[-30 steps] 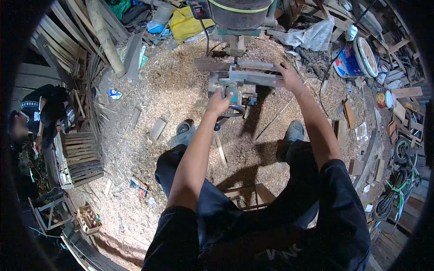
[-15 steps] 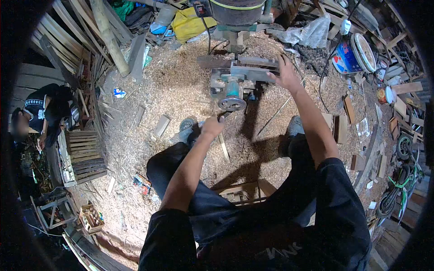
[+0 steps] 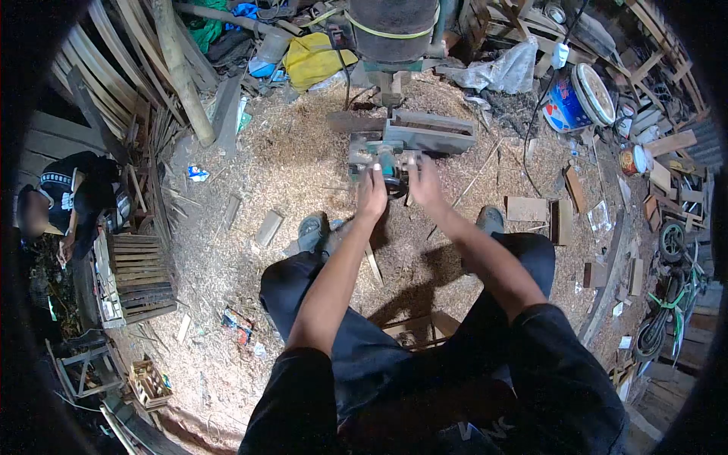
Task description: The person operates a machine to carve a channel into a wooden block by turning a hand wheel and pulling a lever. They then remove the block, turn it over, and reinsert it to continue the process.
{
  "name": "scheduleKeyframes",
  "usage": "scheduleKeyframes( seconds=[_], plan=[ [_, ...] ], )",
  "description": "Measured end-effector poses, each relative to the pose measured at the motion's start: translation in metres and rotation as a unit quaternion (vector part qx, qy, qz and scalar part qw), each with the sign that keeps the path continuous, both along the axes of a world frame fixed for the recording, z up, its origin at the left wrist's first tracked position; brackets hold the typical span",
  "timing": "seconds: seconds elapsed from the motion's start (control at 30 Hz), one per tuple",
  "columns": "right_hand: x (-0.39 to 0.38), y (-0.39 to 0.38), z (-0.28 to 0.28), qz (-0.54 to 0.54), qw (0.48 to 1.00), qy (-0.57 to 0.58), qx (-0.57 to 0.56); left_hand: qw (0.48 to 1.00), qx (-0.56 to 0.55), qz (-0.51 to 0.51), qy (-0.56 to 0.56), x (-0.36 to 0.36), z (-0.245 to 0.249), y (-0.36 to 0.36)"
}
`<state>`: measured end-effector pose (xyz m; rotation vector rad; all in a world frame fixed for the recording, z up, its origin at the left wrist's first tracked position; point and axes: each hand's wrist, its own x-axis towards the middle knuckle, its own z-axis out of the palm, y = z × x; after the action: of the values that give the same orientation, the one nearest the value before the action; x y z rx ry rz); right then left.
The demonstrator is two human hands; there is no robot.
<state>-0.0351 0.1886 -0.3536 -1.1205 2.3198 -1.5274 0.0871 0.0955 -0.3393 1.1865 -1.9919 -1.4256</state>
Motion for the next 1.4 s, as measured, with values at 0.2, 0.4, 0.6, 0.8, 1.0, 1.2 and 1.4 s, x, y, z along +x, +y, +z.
scheduleKeyframes(
  seconds=[0.2,0.4,0.6,0.8,1.0,1.2,1.4],
  plan=[
    [-0.02,-0.006,-0.041,-0.258,0.963,-0.06,0.036,0.99,-0.129,-0.033,-0.054,-0.01,-0.05,-0.009],
    [-0.219,0.015,-0.084,-0.277,0.931,-0.232,0.059,0.99,-0.127,-0.039,-0.04,-0.003,-0.028,-0.004],
    [-0.172,-0.004,-0.048,-0.302,0.945,-0.127,0.018,0.986,-0.145,-0.032,-0.074,-0.007,-0.03,-0.001],
    [-0.176,-0.006,-0.053,-0.361,0.922,-0.088,0.105,0.986,-0.154,-0.031,-0.059,-0.003,-0.028,0.001],
    [-0.193,-0.006,-0.072,-0.358,0.922,-0.074,0.125,0.991,-0.108,-0.035,-0.065,-0.001,-0.022,0.0],
    [-0.201,-0.006,-0.065,-0.332,0.929,-0.022,0.161,0.993,-0.085,-0.066,-0.051,0.005,-0.033,-0.006],
    [-0.193,-0.003,-0.048,-0.308,0.934,-0.006,0.182,0.994,0.068,-0.082,-0.021,0.026,-0.071,-0.045]
  ],
)
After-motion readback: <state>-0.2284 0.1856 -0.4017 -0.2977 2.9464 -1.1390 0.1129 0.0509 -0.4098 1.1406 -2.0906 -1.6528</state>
